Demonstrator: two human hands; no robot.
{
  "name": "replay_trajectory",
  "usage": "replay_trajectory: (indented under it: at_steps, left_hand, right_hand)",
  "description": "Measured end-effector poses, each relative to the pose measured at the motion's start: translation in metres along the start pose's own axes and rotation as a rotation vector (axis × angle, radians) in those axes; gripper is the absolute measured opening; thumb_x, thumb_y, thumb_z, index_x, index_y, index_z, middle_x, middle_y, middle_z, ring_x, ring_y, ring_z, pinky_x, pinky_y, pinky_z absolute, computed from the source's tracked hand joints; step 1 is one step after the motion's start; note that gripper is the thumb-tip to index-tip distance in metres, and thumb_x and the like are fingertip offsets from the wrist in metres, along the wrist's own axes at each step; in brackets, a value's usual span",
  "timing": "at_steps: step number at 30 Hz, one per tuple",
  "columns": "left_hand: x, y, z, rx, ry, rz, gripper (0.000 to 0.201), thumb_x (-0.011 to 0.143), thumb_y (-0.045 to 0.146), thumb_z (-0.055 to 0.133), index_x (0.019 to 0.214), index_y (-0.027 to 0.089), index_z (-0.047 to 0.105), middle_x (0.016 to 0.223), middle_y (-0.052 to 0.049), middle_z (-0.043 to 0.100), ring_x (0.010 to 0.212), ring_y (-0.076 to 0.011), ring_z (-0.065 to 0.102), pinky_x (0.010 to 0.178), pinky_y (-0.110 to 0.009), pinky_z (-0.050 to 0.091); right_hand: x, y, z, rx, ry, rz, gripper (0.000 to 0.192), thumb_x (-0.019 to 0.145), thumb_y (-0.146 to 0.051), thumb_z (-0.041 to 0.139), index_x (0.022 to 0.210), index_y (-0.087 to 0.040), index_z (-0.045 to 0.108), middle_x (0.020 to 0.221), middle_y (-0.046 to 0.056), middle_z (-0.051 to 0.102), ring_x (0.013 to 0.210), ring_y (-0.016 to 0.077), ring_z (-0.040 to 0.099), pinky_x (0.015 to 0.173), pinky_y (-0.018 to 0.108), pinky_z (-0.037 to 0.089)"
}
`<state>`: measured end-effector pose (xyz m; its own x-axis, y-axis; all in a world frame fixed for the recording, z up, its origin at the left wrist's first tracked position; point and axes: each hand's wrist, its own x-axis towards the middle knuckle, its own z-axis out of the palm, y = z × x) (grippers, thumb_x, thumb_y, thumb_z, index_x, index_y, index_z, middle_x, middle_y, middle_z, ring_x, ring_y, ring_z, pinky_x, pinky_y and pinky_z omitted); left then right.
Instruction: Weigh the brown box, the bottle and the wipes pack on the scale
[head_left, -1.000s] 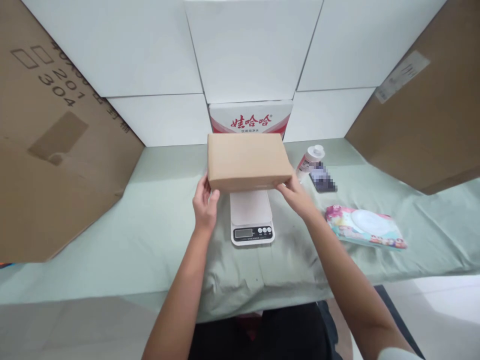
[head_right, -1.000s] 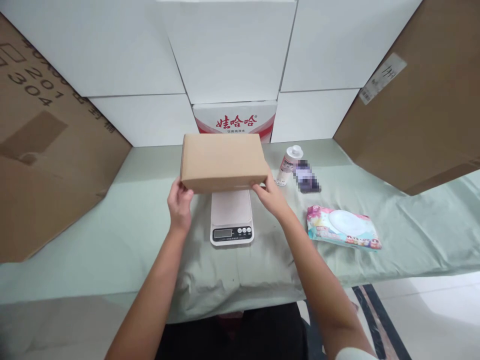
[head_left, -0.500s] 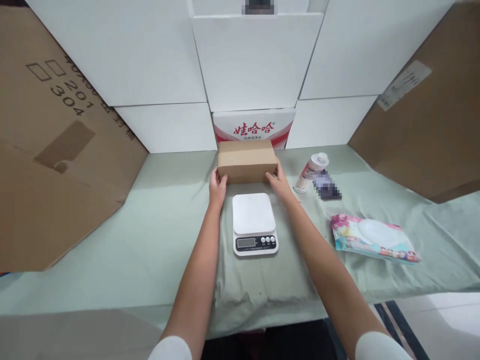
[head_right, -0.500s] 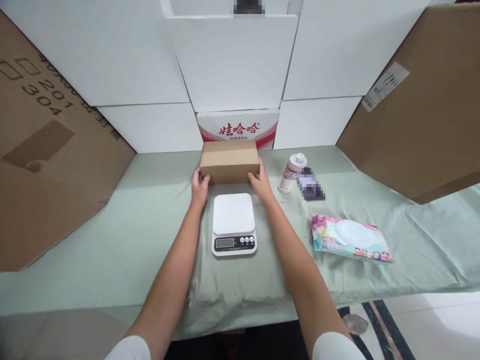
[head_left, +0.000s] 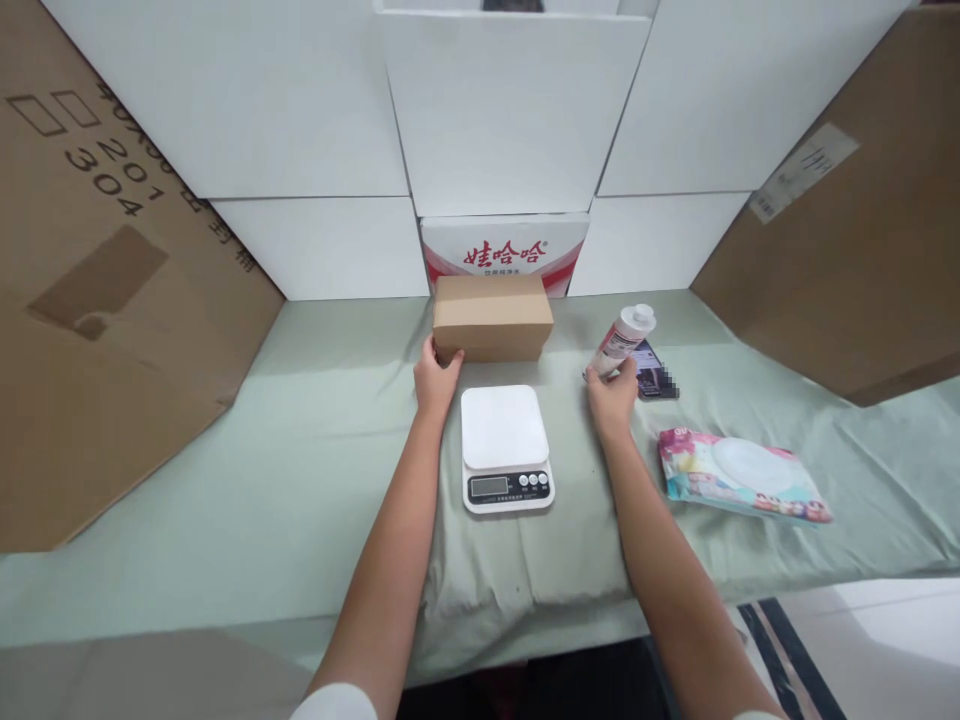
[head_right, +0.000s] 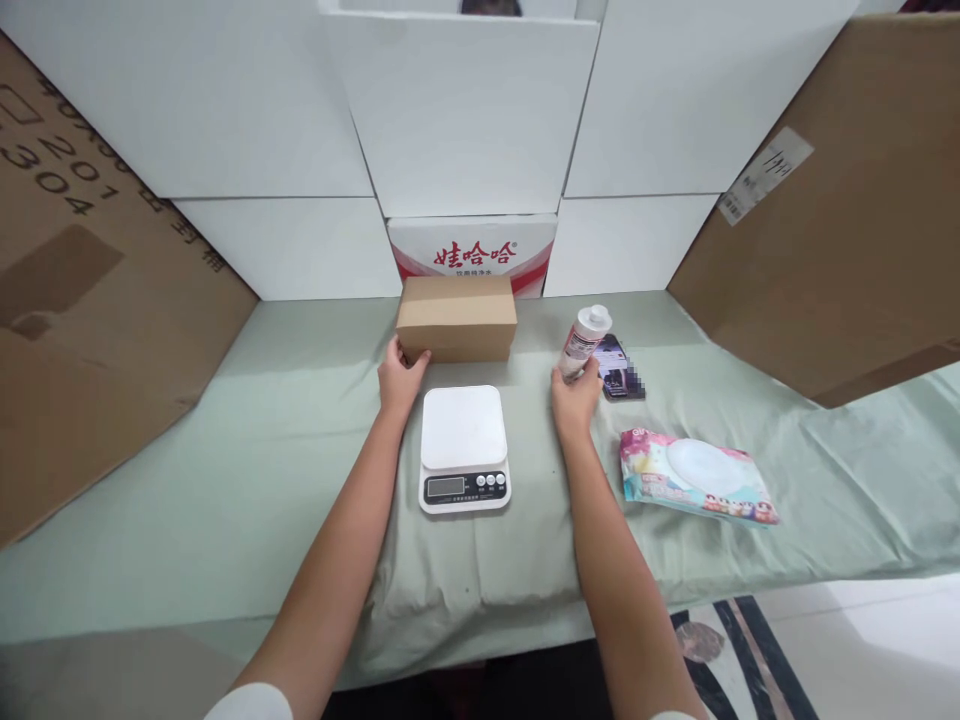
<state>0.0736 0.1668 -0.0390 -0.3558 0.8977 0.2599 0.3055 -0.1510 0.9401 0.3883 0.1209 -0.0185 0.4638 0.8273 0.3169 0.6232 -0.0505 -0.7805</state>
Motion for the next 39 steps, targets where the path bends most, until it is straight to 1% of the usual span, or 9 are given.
replay_trajectory:
  at_steps: [3,5,10,13,16,21,32,36,39]
  left_hand:
    - [-0.002,0.004,0.001,0.058,0.010,-0.007,0.062,0.086,0.031,0.079,0.144,0.020,0.061,0.140,-0.017,0.073,0.133,-0.0346,0.070,0.116,-0.054,0.054]
    - [-0.002,0.006,0.002,0.083,0.023,-0.011,0.061,0.084,0.032,0.081,0.142,0.021,0.063,0.138,-0.017,0.074,0.130,-0.0363,0.071,0.116,-0.056,0.054]
    - [-0.001,0.006,0.002,0.103,0.008,-0.010,0.062,0.085,0.033,0.080,0.143,0.023,0.062,0.139,-0.015,0.074,0.128,-0.0353,0.071,0.115,-0.054,0.054]
    - [-0.001,0.005,0.002,0.127,0.005,0.002,0.062,0.086,0.032,0.078,0.144,0.020,0.061,0.140,-0.017,0.074,0.129,-0.0355,0.071,0.113,-0.054,0.055]
    - [-0.001,0.002,0.002,0.134,0.004,0.015,0.064,0.087,0.033,0.078,0.146,0.019,0.059,0.139,-0.018,0.074,0.127,-0.0351,0.072,0.112,-0.053,0.055]
    - [0.000,-0.002,0.002,0.137,0.004,0.035,0.064,0.087,0.033,0.078,0.147,0.019,0.058,0.138,-0.017,0.075,0.126,-0.0331,0.073,0.110,-0.050,0.057]
    - [0.001,-0.003,0.001,0.115,0.009,0.030,0.062,0.087,0.034,0.079,0.145,0.024,0.060,0.138,-0.015,0.075,0.126,-0.0325,0.073,0.113,-0.051,0.055]
    - [0.000,-0.002,0.001,0.112,0.000,0.024,0.063,0.087,0.034,0.079,0.146,0.023,0.060,0.139,-0.016,0.074,0.129,-0.0337,0.071,0.114,-0.052,0.054]
    - [-0.001,0.002,0.000,0.129,-0.006,0.006,0.064,0.088,0.033,0.078,0.148,0.022,0.058,0.141,-0.017,0.073,0.130,-0.0345,0.071,0.114,-0.054,0.054]
  right_hand:
    - [-0.005,-0.004,0.003,0.079,0.104,0.060,0.051,0.076,-0.047,0.066,0.118,-0.018,0.058,0.110,0.012,0.070,0.084,0.0232,0.059,0.091,0.046,0.054]
    - [-0.012,-0.015,-0.001,0.188,0.050,-0.015,0.048,0.078,-0.049,0.069,0.114,-0.020,0.059,0.106,0.010,0.070,0.079,0.0208,0.058,0.084,0.041,0.055]
    - [-0.043,-0.050,-0.004,0.442,-0.324,-0.240,0.044,0.082,-0.052,0.079,0.110,-0.025,0.061,0.104,0.007,0.071,0.085,0.0222,0.065,0.082,0.039,0.057]
    - [-0.063,-0.064,-0.002,0.437,-0.522,-0.339,0.039,0.083,-0.052,0.080,0.106,-0.025,0.064,0.099,0.006,0.073,0.086,0.0244,0.066,0.081,0.041,0.056]
    - [-0.076,-0.072,-0.001,0.387,-0.629,-0.405,0.036,0.084,-0.049,0.079,0.107,-0.025,0.065,0.097,0.006,0.074,0.085,0.0247,0.065,0.078,0.040,0.055]
    - [-0.080,-0.075,-0.001,0.349,-0.660,-0.459,0.031,0.085,-0.042,0.075,0.105,-0.023,0.062,0.090,0.005,0.069,0.078,0.0213,0.059,0.072,0.036,0.050]
    - [-0.082,-0.071,0.006,0.340,-0.676,-0.486,0.037,0.085,-0.039,0.073,0.115,-0.022,0.061,0.098,0.007,0.069,0.084,0.0226,0.060,0.076,0.037,0.051]
    - [-0.077,-0.069,0.000,0.377,-0.682,-0.490,0.049,0.086,-0.049,0.074,0.126,-0.023,0.061,0.113,0.010,0.072,0.090,0.0242,0.062,0.078,0.039,0.051]
    - [-0.071,-0.066,-0.008,0.461,-0.593,-0.488,0.055,0.092,-0.057,0.064,0.136,-0.025,0.059,0.125,0.010,0.073,0.093,0.0244,0.063,0.083,0.041,0.051]
